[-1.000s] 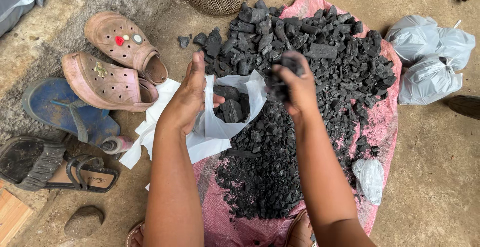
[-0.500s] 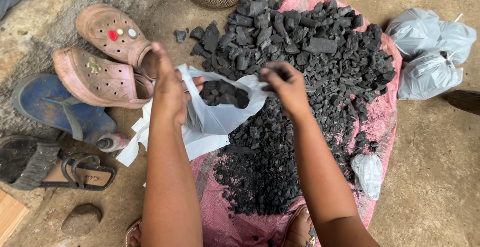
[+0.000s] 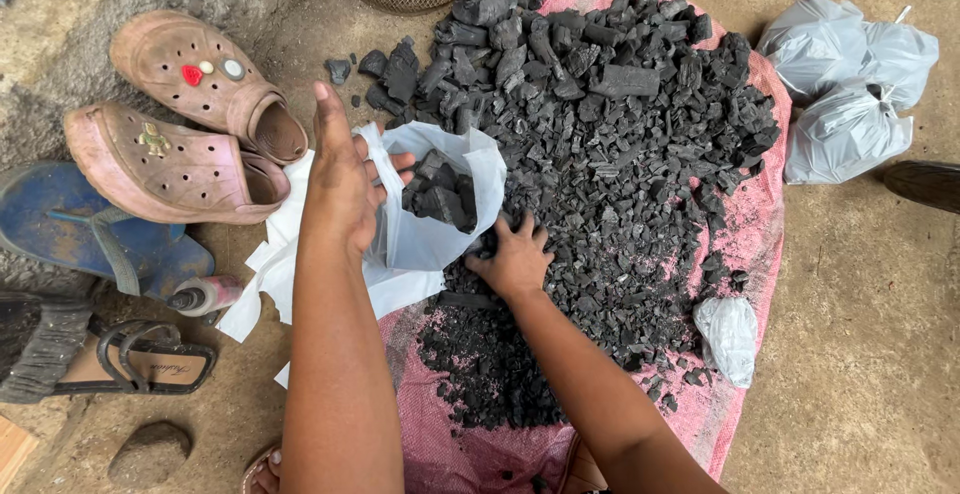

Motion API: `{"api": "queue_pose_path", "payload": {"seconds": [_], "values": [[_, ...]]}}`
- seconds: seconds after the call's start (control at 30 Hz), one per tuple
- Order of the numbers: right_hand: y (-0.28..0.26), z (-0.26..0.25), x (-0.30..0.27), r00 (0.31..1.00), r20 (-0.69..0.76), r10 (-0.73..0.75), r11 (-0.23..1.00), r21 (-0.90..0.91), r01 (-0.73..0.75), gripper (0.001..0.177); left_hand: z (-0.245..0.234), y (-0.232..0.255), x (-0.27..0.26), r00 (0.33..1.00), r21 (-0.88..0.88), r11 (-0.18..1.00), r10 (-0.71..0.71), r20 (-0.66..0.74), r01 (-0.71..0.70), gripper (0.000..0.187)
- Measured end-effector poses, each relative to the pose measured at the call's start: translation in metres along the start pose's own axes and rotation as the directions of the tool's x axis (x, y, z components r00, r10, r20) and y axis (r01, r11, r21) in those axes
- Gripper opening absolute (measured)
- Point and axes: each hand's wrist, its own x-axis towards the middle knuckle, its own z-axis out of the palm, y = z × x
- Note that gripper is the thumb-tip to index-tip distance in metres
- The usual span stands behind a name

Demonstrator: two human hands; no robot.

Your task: The person places charcoal from a large pile into a plastic bag and then ties the bag shut.

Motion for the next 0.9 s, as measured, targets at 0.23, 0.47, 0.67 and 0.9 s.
{"api": "queue_pose_path", "payload": {"seconds": [0.23, 0.47, 0.67, 0.9], "values": [[0.039, 0.026, 0.042, 0.993, -0.107, 0.050, 0.979, 0.202, -0.028, 0.053, -0.009, 0.005, -0.006, 0.995, 0.060, 0.998, 0.013, 0.099, -0.019, 0.105], [0.060, -0.051, 0.073, 0.994, -0.100, 0.047, 0.393, 0.917, 0.074, 0.047, -0.010, 0.012, -0.013, 0.985, 0.160, 0.987, -0.016, 0.173, -0.012, 0.108], [-0.006, -0.143, 0.035, 0.964, -0.193, -0.180, 0.019, 0.980, 0.200, 0.045, -0.005, 0.015, -0.018, 0.984, 0.184, 0.983, -0.029, 0.176, -0.004, 0.111], [-0.089, -0.095, 0.019, 0.944, -0.089, -0.317, -0.007, 0.996, 0.091, 0.041, -0.009, 0.015, -0.020, 0.992, 0.144, 0.989, 0.002, 0.125, -0.020, 0.108]]}}
